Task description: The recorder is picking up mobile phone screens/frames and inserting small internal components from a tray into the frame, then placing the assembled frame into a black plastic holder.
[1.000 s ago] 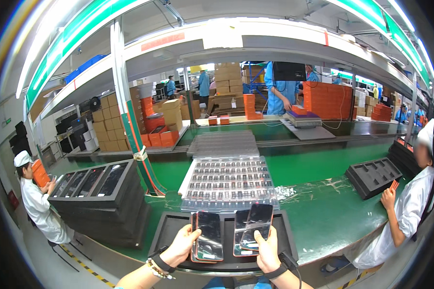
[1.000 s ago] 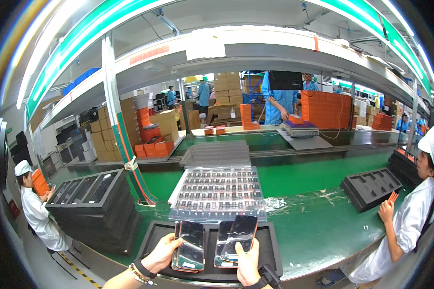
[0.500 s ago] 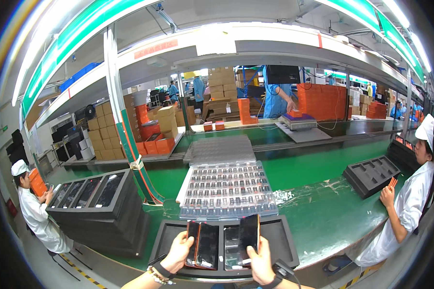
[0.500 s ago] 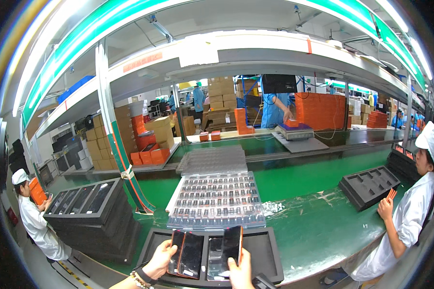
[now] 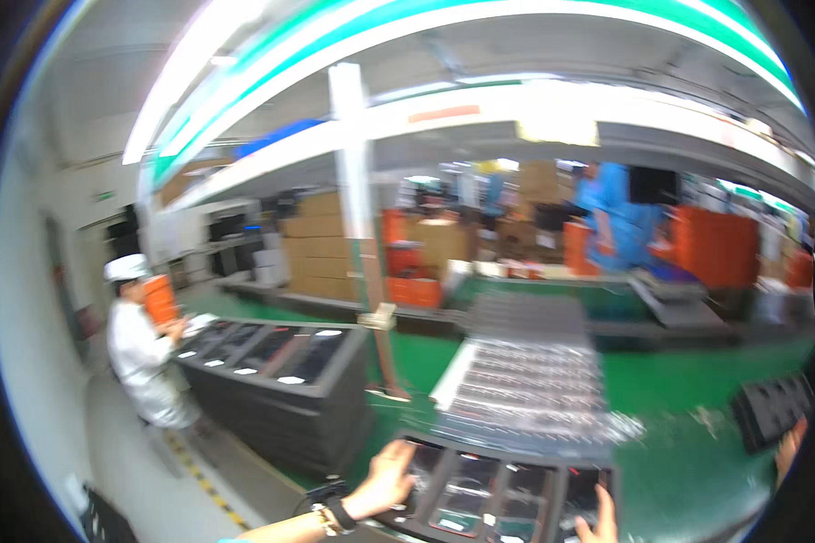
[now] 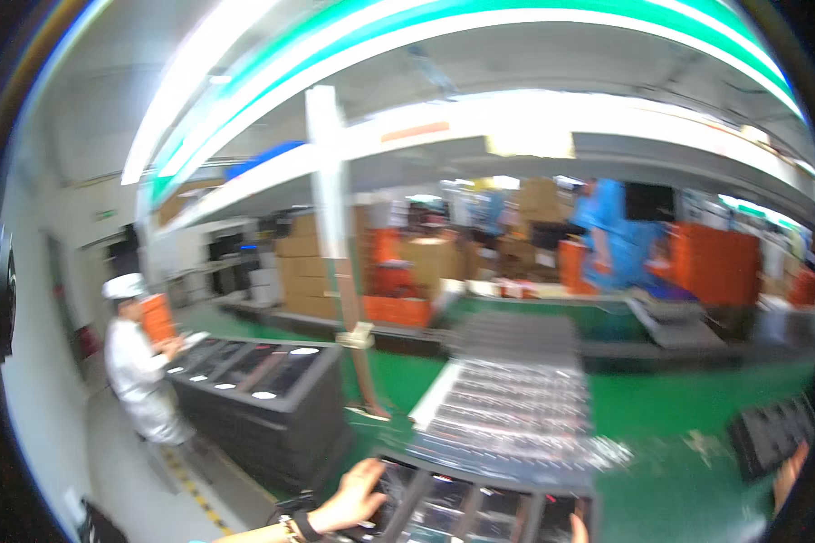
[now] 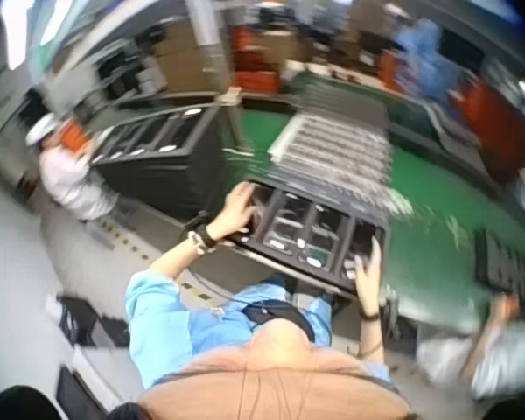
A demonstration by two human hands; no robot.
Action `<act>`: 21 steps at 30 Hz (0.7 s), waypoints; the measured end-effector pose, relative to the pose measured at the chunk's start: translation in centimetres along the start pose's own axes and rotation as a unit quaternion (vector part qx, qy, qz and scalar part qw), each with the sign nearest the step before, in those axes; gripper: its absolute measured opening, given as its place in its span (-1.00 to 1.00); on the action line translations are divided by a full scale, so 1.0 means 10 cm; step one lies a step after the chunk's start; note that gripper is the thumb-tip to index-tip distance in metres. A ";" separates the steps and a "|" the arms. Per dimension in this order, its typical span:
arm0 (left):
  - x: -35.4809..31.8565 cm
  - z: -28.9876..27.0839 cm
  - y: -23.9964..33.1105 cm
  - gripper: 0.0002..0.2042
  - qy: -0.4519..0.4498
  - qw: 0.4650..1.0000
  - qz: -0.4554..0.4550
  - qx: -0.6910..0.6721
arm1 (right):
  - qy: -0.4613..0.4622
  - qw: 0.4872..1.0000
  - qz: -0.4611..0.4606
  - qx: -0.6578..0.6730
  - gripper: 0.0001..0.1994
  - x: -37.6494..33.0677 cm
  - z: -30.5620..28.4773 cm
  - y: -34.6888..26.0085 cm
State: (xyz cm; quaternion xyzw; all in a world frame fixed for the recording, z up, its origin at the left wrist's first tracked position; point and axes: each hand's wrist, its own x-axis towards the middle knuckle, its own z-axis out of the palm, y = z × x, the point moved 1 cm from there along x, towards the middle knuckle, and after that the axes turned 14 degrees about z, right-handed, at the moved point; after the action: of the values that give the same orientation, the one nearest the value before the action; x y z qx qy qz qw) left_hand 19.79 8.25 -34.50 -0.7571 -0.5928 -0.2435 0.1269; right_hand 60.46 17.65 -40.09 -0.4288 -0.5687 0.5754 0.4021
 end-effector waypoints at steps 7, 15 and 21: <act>0.16 -2.83 -0.17 -0.28 0.391 0.903 -0.052 -0.170 | 0.041 0.973 -0.031 -0.223 -0.41 -0.22 -0.13 -0.25; -1.39 -4.52 -2.22 -0.26 0.493 0.790 -0.362 -0.051 | -0.009 0.992 -0.050 -0.114 -0.44 -0.14 -0.10 -0.36; -1.31 -4.69 -2.07 -0.23 0.506 0.755 -0.409 -0.081 | 0.010 0.998 -0.014 -0.061 -0.44 -0.21 -0.16 -0.24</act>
State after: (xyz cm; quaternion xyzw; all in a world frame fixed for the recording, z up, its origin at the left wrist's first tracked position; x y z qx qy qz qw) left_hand -12.68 -19.76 -3.46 -0.2167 -0.6733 -0.6666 0.2351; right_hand 62.62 16.23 -37.64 -0.4501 -0.6046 0.5301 0.3885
